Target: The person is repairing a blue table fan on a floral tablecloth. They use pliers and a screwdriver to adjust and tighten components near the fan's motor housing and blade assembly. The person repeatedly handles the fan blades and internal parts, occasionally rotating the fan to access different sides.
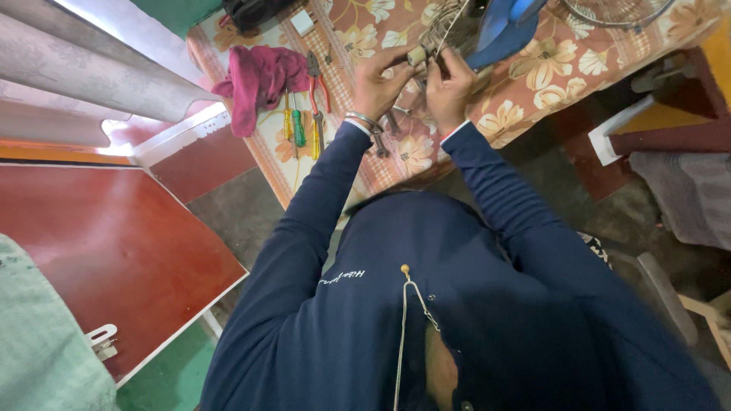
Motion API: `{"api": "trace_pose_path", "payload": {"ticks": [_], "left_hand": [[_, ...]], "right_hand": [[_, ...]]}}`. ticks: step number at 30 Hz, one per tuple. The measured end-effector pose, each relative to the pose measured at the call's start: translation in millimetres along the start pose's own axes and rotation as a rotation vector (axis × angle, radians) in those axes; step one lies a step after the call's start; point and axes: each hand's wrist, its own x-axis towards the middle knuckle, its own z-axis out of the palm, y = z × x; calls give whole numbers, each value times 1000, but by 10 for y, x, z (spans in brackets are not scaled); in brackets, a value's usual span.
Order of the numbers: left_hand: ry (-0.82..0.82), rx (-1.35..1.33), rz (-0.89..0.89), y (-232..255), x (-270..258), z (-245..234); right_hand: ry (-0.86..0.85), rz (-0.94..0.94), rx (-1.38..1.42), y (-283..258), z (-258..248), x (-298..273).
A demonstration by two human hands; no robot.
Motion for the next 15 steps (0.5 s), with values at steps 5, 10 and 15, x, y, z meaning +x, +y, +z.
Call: {"api": "trace_pose_path", "payload": {"ticks": [5,10,15], "left_hand": [[9,-77,-18,68,30,138],[20,-113,-17,169,89,228],[150,-89,-37,164,97,296]], "right_hand": [[46,110,95,53,-90,21],[78,244,381,75,-145,106],[78,76,241,587,-295,-72]]}}
